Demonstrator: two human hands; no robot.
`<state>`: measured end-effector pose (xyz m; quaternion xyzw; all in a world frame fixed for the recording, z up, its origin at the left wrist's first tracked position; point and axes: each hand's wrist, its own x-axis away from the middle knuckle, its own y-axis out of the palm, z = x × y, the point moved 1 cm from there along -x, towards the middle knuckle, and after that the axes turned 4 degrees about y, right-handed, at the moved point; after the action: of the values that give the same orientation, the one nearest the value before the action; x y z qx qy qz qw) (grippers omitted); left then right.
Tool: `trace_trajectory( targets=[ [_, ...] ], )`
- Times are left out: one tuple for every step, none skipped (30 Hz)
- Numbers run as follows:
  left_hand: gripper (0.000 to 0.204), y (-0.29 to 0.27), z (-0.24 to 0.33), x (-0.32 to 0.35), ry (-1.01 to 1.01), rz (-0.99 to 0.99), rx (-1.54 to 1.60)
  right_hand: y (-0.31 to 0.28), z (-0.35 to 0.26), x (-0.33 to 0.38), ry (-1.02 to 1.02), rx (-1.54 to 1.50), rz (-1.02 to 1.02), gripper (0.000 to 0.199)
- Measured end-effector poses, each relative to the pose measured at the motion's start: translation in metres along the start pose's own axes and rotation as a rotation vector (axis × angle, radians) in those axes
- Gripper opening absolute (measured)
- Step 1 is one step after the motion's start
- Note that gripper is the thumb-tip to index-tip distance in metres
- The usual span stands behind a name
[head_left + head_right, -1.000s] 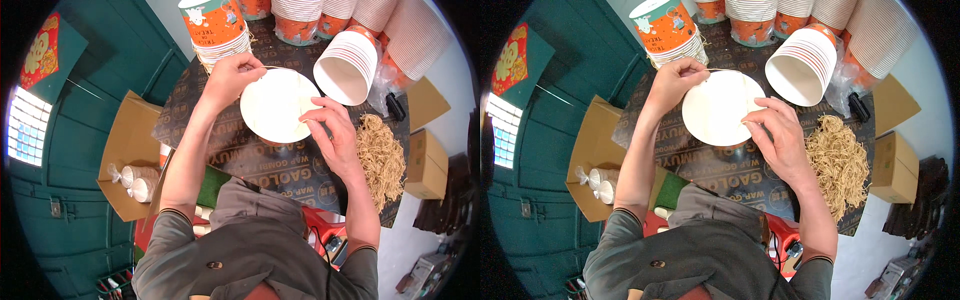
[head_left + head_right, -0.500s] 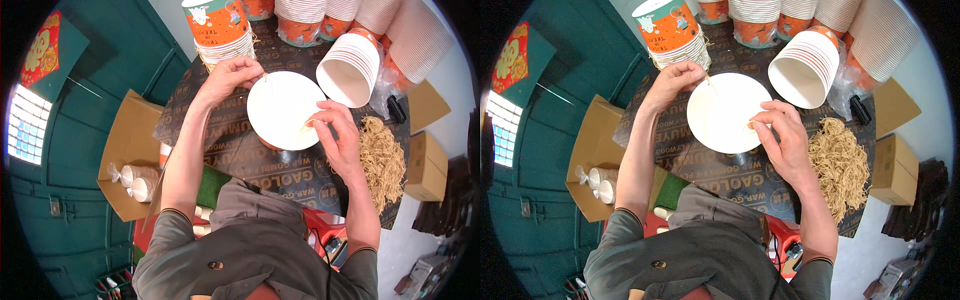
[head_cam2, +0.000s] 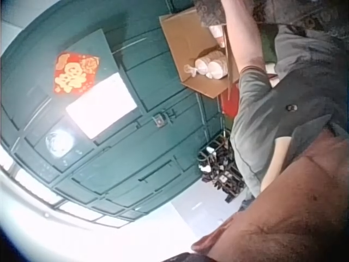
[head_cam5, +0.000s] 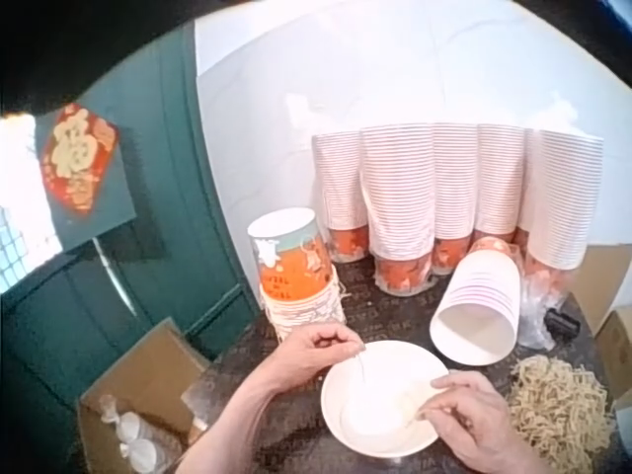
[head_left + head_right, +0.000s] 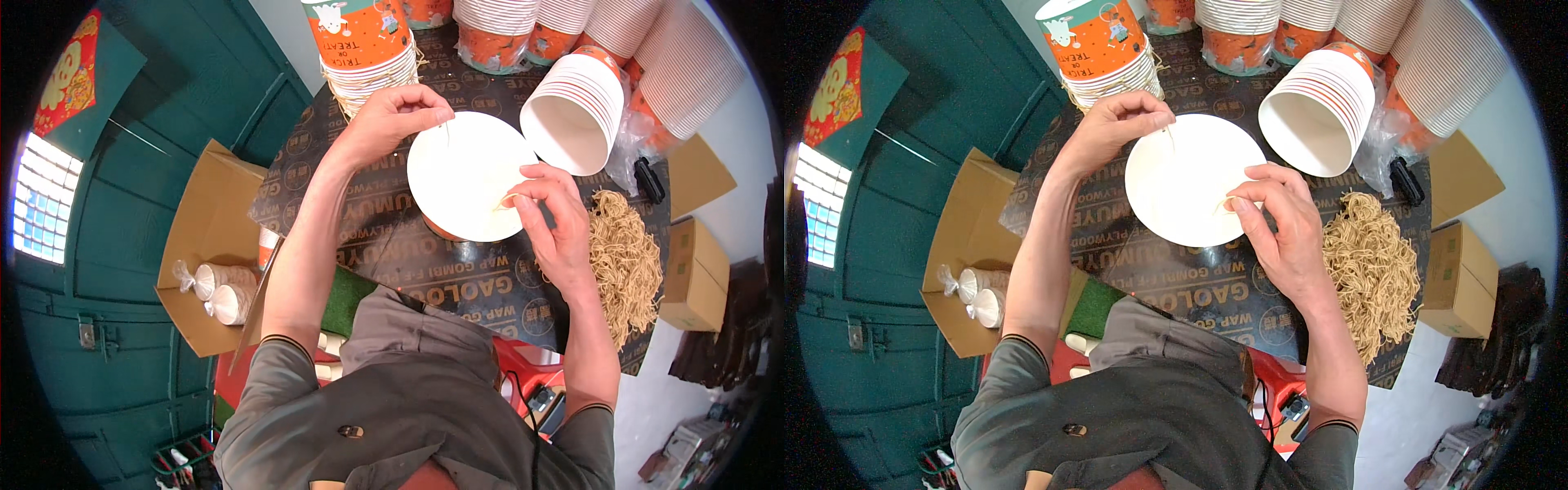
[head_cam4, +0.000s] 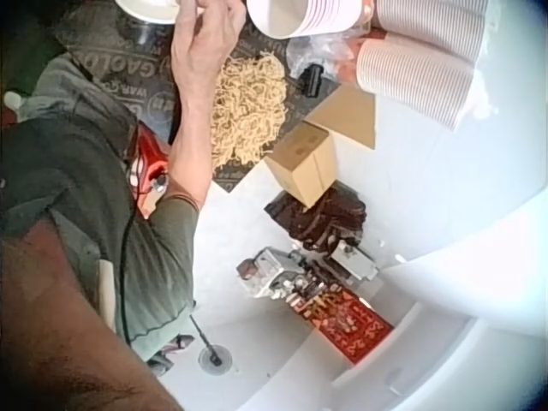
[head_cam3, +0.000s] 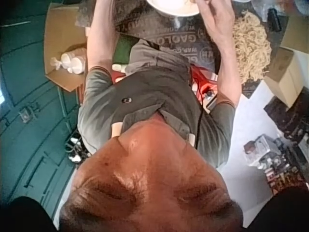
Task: Packaging dry noodles into paper cups and attaching components with string.
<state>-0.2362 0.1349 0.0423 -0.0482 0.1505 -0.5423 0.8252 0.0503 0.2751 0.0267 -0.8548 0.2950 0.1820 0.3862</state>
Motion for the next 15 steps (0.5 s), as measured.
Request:
trace_trajectory(
  targets=[
    [0.024, -0.001, -0.004, 0.0, 0.0, 0.001, -0.001, 0.0, -0.001, 0.0, 0.017, -0.019, -0.002, 0.008],
    [0.024, -0.001, -0.007, -0.001, -0.018, 0.045, 0.12, 0.0, -0.002, 0.0, 0.035, -0.038, -0.003, 0.008],
    [0.024, 0.0, -0.01, -0.001, -0.036, 0.086, 0.242, 0.0, -0.001, 0.0, 0.035, -0.037, -0.002, 0.008],
    [0.024, 0.0, -0.012, -0.002, -0.036, 0.084, 0.241, -0.001, 0.001, 0.001, 0.027, -0.035, -0.005, 0.008],
    [0.023, 0.001, -0.015, -0.002, -0.057, 0.099, 0.263, -0.002, 0.003, 0.002, 0.019, -0.033, -0.008, 0.008],
    [0.022, 0.0, -0.018, 0.0, -0.079, 0.118, 0.288, 0.0, 0.004, 0.001, 0.017, -0.032, -0.012, 0.008],
    [0.022, -0.001, -0.022, 0.001, -0.079, 0.122, 0.29, 0.001, 0.005, 0.0, -0.002, -0.02, -0.01, 0.008],
    [0.022, -0.001, -0.025, 0.002, -0.076, 0.117, 0.339, 0.002, 0.006, -0.001, -0.022, -0.008, -0.008, 0.008],
    [0.023, -0.001, -0.026, 0.002, -0.073, 0.111, 0.385, 0.001, 0.006, -0.001, -0.025, -0.01, -0.01, 0.008],
    [0.023, -0.001, -0.027, 0.003, -0.072, 0.116, 0.385, 0.001, 0.006, 0.0, -0.014, -0.019, -0.008, 0.009],
    [0.023, -0.001, -0.029, 0.004, -0.069, 0.108, 0.405, 0.0, 0.006, 0.0, -0.004, -0.028, -0.008, 0.009],
    [0.024, -0.001, -0.029, 0.003, -0.065, 0.098, 0.426, 0.0, 0.006, 0.001, -0.008, -0.027, -0.01, 0.009],
    [0.024, -0.001, -0.03, 0.004, -0.062, 0.103, 0.427, 0.0, 0.007, 0.002, -0.01, -0.022, 0.0, 0.009],
    [0.025, -0.001, -0.03, 0.004, -0.055, 0.111, 0.423, 0.0, 0.006, 0.002, -0.014, -0.015, 0.01, 0.01],
    [0.026, -0.001, -0.031, 0.004, -0.049, 0.12, 0.42, 0.0, 0.005, 0.002, -0.017, -0.014, 0.005, 0.01]
  ],
)
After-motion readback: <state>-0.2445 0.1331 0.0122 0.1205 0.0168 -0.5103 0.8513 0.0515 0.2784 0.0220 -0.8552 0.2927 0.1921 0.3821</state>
